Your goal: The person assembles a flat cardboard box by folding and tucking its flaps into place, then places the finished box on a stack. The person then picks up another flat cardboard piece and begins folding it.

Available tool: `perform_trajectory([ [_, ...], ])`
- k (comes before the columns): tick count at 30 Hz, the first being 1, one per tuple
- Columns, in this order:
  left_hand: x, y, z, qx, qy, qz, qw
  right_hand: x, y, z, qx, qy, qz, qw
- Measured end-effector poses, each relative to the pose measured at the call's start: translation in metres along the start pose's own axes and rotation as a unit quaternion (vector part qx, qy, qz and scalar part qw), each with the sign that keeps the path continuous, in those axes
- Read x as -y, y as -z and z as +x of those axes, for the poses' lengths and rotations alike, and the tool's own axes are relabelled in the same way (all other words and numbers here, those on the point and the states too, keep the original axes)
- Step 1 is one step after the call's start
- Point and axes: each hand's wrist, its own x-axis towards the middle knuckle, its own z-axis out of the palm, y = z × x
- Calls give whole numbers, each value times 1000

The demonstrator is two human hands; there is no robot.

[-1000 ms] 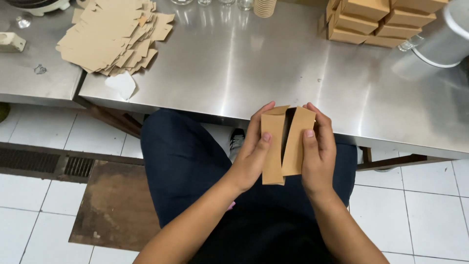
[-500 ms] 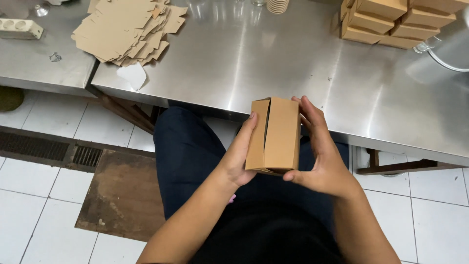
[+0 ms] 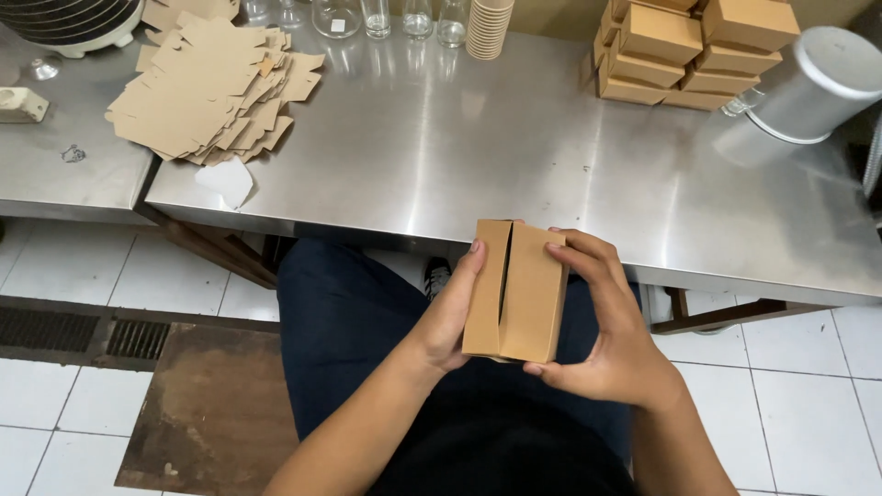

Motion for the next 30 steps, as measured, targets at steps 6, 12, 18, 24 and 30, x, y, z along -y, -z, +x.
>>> perform_trajectory([
  [6, 20, 28, 9, 50, 47, 42, 997, 10, 3, -7, 5, -9, -76, 997],
  [12, 23, 35, 12, 116, 8, 16, 993, 14, 4, -14, 26, -10, -80, 996],
  [18, 30, 38, 11, 85, 16, -7, 996, 20, 0, -21, 16, -7, -93, 996],
  [24, 22, 43, 1, 145, -24, 50, 988, 29, -4, -22, 18, 33, -111, 993],
  [30, 9, 37, -12, 109, -39, 84, 990, 35, -8, -11, 23, 30, -144, 989],
])
